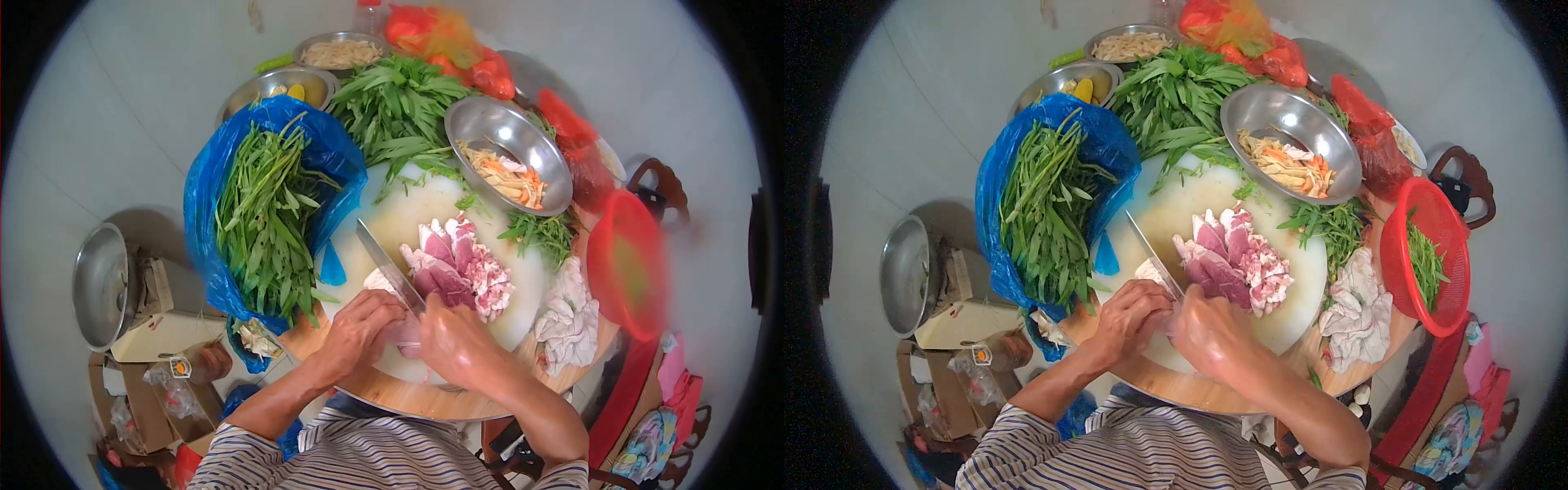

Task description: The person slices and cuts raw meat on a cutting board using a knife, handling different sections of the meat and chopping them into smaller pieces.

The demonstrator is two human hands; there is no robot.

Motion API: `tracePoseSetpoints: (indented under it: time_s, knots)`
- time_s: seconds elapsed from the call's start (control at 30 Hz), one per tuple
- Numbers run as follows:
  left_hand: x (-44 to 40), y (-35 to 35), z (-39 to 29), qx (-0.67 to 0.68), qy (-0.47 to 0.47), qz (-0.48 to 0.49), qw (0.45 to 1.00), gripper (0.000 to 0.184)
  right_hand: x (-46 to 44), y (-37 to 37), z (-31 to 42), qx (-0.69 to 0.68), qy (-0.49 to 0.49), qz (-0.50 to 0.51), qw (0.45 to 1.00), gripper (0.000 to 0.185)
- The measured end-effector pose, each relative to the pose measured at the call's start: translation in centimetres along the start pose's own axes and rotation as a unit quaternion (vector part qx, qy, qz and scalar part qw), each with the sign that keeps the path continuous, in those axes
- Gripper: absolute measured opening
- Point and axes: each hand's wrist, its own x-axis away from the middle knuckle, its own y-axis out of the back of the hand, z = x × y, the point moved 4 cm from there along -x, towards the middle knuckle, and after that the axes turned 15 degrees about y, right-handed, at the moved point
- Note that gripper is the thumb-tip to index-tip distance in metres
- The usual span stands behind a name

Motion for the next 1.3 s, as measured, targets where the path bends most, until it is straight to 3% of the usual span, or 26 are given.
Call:
tracePoseSetpoints:
  time_s: [0.27,0.33,0.47,0.57,0.67,0.73,0.87,0.93,1.07,1.13,1.27,1.3]
  knots:
    - [0.2,-0.1,0.4,0.031,0.05,-0.004,0.998,0.024,4.7,2.1,1.3,-0.004,-0.113,0.113,0.987,0.024]
    - [0.4,-0.3,0.6,0.039,0.04,0.004,0.998,0.023,1.6,0.5,0.1,-0.062,-0.07,0.03,0.995,0.026]
    - [0.0,-0.2,0.6,0.036,0.031,-0.011,0.999,0.023,-1.8,-1.0,-0.4,-0.014,-0.059,0.021,0.998,0.022]
    - [0.2,-0.3,-0.1,0.03,0.028,-0.026,0.999,0.022,-0.1,-0.3,-0.1,0.02,-0.052,0.016,0.998,0.022]
    - [0.3,-0.1,-0.4,0.015,0.034,-0.032,0.999,0.021,3.1,2.3,2.0,0.015,0.014,0.068,0.997,0.028]
    - [0.4,-0.1,-0.3,0.014,0.038,-0.03,0.999,0.021,5.7,2.6,2.1,-0.042,-0.138,0.129,0.981,0.03]
    - [0.3,-0.2,0.1,0.027,0.035,-0.029,0.999,0.026,7.3,0.2,0.9,-0.005,-0.174,0.118,0.978,0.032]
    - [0.5,-0.5,0.0,0.035,0.03,-0.018,0.999,0.025,4.7,-1.7,-0.6,-0.004,-0.098,0.019,0.995,0.028]
    - [0.1,-0.5,0.1,0.023,0.018,-0.029,0.999,0.026,1.9,-3.1,-1.5,0.015,-0.048,-0.064,0.997,0.028]
    - [0.2,-0.5,-0.4,0.014,0.022,-0.036,0.999,0.025,2.4,-3.4,-1.0,-0.017,-0.083,-0.025,0.996,0.03]
    - [0.1,-0.1,-1.0,-0.001,0.038,-0.05,0.998,0.018,7.4,-1.7,0.7,-0.036,-0.045,0.016,0.998,0.03]
    - [0.1,-0.2,-1.1,0.0,0.035,-0.054,0.998,0.017,8.9,-0.7,2.0,-0.023,-0.096,0.052,0.994,0.028]
